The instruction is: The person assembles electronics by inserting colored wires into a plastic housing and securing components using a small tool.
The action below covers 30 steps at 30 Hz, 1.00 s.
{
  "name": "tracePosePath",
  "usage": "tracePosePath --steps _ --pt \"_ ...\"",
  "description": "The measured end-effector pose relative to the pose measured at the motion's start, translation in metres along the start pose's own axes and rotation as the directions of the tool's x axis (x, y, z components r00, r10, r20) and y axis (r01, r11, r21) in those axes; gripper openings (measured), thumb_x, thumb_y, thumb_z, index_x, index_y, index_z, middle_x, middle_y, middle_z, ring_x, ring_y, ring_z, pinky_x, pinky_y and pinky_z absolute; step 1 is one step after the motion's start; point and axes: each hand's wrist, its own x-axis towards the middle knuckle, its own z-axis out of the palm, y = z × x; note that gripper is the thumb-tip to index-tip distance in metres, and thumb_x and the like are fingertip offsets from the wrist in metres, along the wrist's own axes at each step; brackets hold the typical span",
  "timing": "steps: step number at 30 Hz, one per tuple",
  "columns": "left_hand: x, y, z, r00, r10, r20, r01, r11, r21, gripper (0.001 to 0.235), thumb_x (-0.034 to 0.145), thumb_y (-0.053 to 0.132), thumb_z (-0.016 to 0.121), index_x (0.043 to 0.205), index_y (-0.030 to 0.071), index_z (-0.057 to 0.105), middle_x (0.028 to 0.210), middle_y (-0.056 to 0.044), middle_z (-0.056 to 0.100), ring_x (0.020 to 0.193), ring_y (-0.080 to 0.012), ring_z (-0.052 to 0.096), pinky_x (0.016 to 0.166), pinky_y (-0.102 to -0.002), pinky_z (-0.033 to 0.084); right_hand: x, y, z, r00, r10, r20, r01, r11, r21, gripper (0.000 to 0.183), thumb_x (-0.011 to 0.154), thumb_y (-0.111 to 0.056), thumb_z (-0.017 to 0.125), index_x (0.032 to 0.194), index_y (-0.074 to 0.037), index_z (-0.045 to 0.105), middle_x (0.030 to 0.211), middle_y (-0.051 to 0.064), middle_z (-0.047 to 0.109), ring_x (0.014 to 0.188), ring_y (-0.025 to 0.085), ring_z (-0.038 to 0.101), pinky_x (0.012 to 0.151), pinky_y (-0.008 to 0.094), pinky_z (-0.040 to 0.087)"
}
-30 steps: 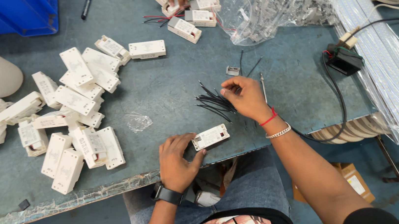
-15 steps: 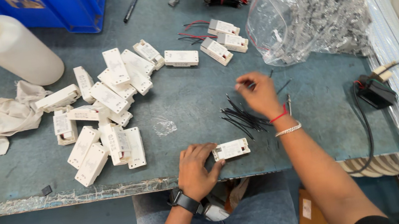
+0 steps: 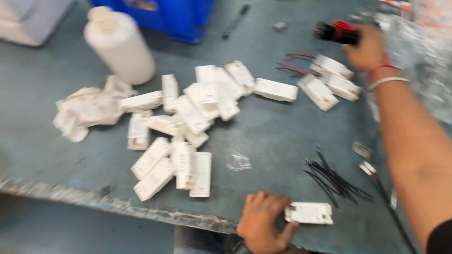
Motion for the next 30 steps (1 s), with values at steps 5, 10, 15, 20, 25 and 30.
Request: tracePosePath --steps 5,10,15,20,25,30 --pt "-0.007 -0.005 0.003 0.999 0.051 -0.006 -0.051 0.998 0.034 0.043 0.085 0.029 0.077 0.121 0.007 0.069 0.123 -0.007 0.071 0.117 -0.0269 0.060 0.100 -0.041 0.041 0.034 0.033 0.022 0.987 0.053 0.154 -0.033 0.991 -0.128 0.073 0.089 -0.050 0.085 0.127 0.009 0.063 0.127 0.036 0.062 0.122 0.050 0.060 0.106 0.053 0.048" --pt "-0.011 -0.020 0.019 0.999 0.048 0.007 -0.048 0.996 0.074 0.042 0.086 0.033 0.077 0.120 0.009 0.069 0.120 -0.004 0.071 0.118 -0.0232 0.060 0.102 -0.040 0.042 0.046 0.018 0.034 0.987 0.100 0.123 -0.055 0.944 -0.325 0.088 0.076 -0.058 0.089 0.110 0.020 0.066 0.099 0.036 0.070 0.093 0.045 0.072 0.079 0.051 0.058" --pt "-0.012 -0.020 0.024 0.999 0.039 -0.007 -0.038 0.997 0.068 0.041 0.085 0.034 0.077 0.119 0.011 0.070 0.119 -0.003 0.072 0.117 -0.0225 0.060 0.101 -0.039 0.042 0.033 0.009 0.027 0.982 0.160 0.095 -0.121 0.937 -0.328 0.066 0.088 -0.053 0.084 0.097 0.012 0.073 0.095 0.034 0.072 0.089 0.046 0.072 0.082 0.053 0.057" --pt "-0.007 -0.006 0.006 1.000 0.021 0.006 -0.021 0.998 0.066 0.044 0.083 0.030 0.077 0.121 0.010 0.070 0.119 -0.007 0.071 0.112 -0.0267 0.058 0.094 -0.041 0.040 0.005 0.002 0.009 0.985 0.162 0.053 -0.144 0.959 -0.245 0.045 0.094 -0.038 0.079 0.093 0.007 0.074 0.097 0.034 0.070 0.090 0.050 0.068 0.080 0.055 0.054" --pt "-0.002 -0.003 -0.001 0.999 0.047 -0.005 -0.047 0.997 0.062 0.042 0.081 0.026 0.076 0.117 0.007 0.068 0.119 -0.009 0.071 0.111 -0.0290 0.059 0.096 -0.043 0.041 -0.043 -0.037 -0.059 0.999 0.010 -0.032 -0.015 0.991 -0.136 0.037 0.101 -0.029 0.077 0.093 0.007 0.073 0.085 0.025 0.069 0.080 0.040 0.068 0.074 0.049 0.053" --pt "0.002 0.000 0.000 0.999 0.041 -0.018 -0.039 0.995 0.096 0.043 0.079 0.025 0.077 0.116 0.006 0.069 0.116 -0.010 0.071 0.111 -0.0304 0.060 0.094 -0.042 0.042 -0.113 -0.149 -0.126 0.911 0.366 0.191 -0.407 0.717 0.566 0.024 0.101 -0.025 0.072 0.111 -0.003 0.070 0.074 0.002 0.067 0.060 0.009 0.063 0.051 0.025 0.052"
